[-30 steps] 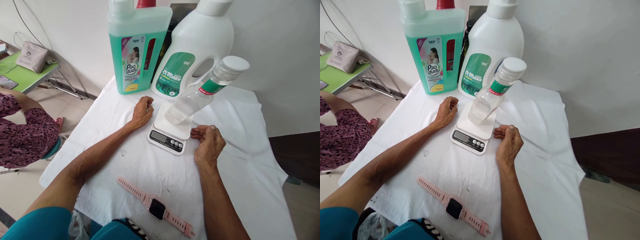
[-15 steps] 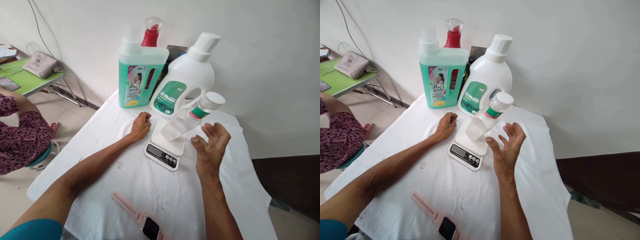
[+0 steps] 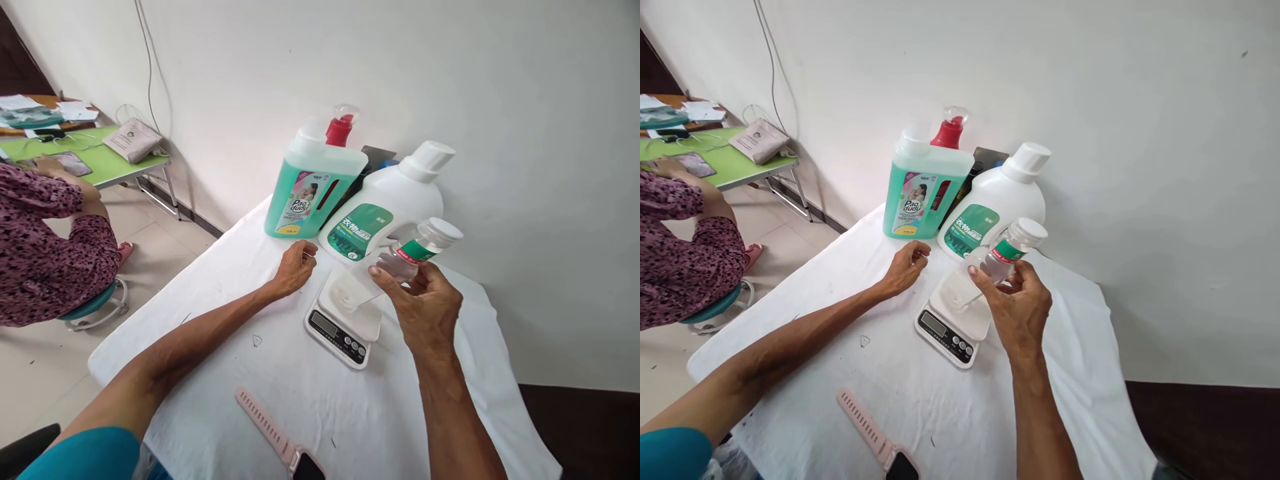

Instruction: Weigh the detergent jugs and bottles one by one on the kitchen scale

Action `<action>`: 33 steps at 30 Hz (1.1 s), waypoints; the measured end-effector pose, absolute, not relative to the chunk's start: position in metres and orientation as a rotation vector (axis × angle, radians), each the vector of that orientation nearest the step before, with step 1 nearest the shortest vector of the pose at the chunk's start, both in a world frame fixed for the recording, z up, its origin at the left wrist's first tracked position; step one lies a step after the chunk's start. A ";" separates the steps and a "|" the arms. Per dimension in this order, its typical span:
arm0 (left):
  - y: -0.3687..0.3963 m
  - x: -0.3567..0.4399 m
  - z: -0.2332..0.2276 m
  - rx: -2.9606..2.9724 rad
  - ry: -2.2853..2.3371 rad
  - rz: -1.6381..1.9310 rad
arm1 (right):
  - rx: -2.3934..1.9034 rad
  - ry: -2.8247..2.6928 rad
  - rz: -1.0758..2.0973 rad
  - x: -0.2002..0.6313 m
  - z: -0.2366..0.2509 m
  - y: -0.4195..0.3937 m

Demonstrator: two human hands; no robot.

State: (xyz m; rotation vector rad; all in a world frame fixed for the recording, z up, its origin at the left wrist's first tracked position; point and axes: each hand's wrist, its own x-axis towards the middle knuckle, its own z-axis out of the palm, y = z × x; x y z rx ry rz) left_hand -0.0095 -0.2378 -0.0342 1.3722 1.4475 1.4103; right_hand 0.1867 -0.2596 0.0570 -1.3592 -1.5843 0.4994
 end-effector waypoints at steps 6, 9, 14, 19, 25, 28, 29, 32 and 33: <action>-0.247 -0.045 -0.016 1.078 1.572 1.671 | -1.236 -1.665 0.531 0.123 0.075 -0.248; -0.258 -0.059 -0.022 0.990 1.667 1.757 | -1.169 -1.722 0.606 0.089 0.059 -0.236; -0.275 -0.059 -0.037 1.101 1.752 1.761 | -1.140 -1.741 0.691 0.051 0.025 -0.219; -0.272 -0.056 -0.045 1.177 1.762 1.719 | -1.144 -1.757 0.671 0.039 0.010 -0.211; -0.266 -0.063 -0.054 1.256 1.769 1.683 | -1.093 -1.821 0.723 0.044 0.011 -0.212; -0.268 -0.061 -0.055 1.275 1.784 1.677 | -1.068 -1.818 0.809 0.050 0.010 -0.217; -0.270 -0.060 -0.055 1.278 1.786 1.671 | -1.076 -1.811 0.840 0.053 0.009 -0.220; -0.269 -0.062 -0.054 1.255 1.766 1.646 | -1.135 -1.780 0.873 0.074 0.007 -0.232; -0.266 -0.065 -0.052 1.224 1.761 1.638 | -1.156 -1.763 0.859 0.085 0.007 -0.238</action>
